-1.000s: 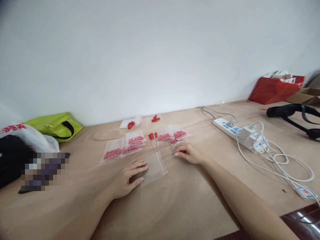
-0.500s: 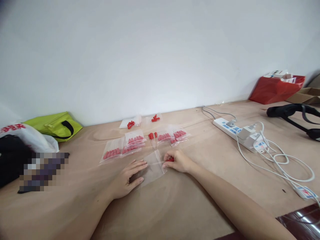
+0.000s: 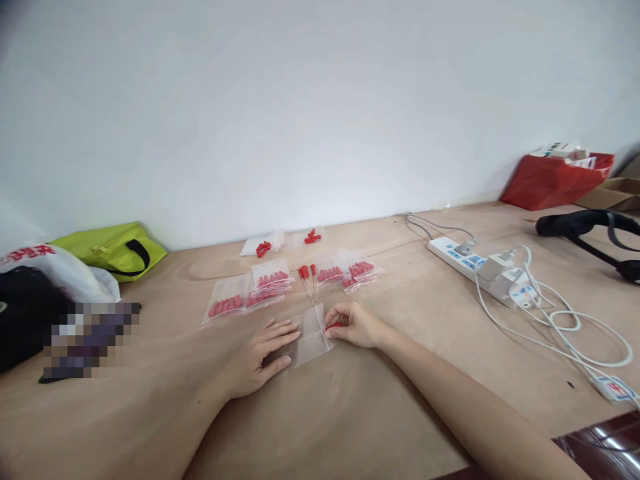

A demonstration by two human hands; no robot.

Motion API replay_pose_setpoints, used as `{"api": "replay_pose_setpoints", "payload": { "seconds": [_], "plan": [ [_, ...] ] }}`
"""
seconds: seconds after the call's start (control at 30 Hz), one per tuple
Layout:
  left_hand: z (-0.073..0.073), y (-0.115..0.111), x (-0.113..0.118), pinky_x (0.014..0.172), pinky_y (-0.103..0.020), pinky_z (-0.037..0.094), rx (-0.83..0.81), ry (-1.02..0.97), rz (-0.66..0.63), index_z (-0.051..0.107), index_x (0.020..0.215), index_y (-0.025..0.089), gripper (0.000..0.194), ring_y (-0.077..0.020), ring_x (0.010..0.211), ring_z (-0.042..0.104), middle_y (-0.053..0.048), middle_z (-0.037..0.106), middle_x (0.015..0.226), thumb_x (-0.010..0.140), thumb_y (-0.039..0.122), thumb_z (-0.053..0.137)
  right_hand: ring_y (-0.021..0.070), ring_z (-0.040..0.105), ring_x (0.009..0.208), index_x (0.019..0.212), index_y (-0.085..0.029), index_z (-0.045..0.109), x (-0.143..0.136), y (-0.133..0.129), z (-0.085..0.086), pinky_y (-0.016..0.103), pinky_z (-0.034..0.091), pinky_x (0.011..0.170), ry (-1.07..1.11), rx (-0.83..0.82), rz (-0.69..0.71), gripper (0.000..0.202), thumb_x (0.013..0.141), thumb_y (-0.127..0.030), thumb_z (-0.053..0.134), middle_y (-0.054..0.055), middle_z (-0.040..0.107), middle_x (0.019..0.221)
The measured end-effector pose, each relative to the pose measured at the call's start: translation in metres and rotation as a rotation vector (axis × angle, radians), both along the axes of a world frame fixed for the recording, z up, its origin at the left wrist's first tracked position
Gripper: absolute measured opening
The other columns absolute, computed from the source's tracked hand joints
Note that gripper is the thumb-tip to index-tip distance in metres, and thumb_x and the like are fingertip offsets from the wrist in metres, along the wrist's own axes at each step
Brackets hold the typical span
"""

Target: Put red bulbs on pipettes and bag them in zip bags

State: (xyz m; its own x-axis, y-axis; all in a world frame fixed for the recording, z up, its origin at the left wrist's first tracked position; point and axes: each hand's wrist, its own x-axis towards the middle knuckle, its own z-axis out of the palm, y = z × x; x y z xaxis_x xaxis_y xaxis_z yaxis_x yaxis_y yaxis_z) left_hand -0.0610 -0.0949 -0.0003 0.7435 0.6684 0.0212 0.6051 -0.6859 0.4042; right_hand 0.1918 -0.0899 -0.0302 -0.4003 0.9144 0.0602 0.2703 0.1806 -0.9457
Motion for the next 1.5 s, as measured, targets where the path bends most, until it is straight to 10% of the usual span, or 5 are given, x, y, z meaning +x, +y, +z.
{"api": "replay_pose_setpoints", "payload": {
  "seconds": [0.47,0.83,1.17,1.5],
  "plan": [
    [-0.002,0.0,0.001,0.106,-0.047,0.019,0.013,-0.022,-0.01,0.041,0.125,0.03,0.039,-0.0192,0.124,0.034,-0.001,0.043,0.131,0.087,0.034,0.042,0.006,0.047,0.052,0.082,-0.016,0.056,-0.026,-0.005,-0.013,0.021,0.042,0.05,0.257,-0.094,-0.134,0.038,0.053,-0.033,0.073,-0.001,0.059,0.072],
    [-0.005,0.001,0.001,0.106,-0.046,0.019,0.015,0.001,-0.015,0.037,0.128,0.028,0.041,-0.0188,0.124,0.033,-0.002,0.043,0.132,0.088,0.035,0.038,0.006,0.05,0.056,0.093,-0.02,0.044,-0.033,-0.013,-0.004,0.019,0.038,0.049,0.233,0.021,0.005,0.029,0.072,-0.033,0.06,0.0,0.056,0.082],
    [-0.005,0.001,-0.003,0.101,-0.039,0.033,0.006,-0.134,0.081,0.049,0.119,0.027,0.036,-0.0196,0.118,0.041,-0.002,0.05,0.125,0.084,0.034,0.045,0.0071,0.052,0.056,0.076,-0.018,0.046,-0.008,0.004,-0.011,0.022,0.043,0.054,0.294,-0.12,-0.045,0.044,0.05,-0.037,0.076,-0.004,0.054,0.068],
    [-0.001,0.0,-0.001,0.093,-0.035,0.04,0.008,-0.174,0.067,0.058,0.101,0.022,0.023,-0.0185,0.108,0.05,-0.004,0.057,0.113,0.082,0.03,0.048,0.0092,0.045,0.06,0.074,-0.017,0.066,-0.008,0.007,-0.007,0.023,0.036,0.055,-0.002,0.123,0.02,0.03,0.074,-0.045,0.055,0.0,0.051,0.066]
  ]
}}
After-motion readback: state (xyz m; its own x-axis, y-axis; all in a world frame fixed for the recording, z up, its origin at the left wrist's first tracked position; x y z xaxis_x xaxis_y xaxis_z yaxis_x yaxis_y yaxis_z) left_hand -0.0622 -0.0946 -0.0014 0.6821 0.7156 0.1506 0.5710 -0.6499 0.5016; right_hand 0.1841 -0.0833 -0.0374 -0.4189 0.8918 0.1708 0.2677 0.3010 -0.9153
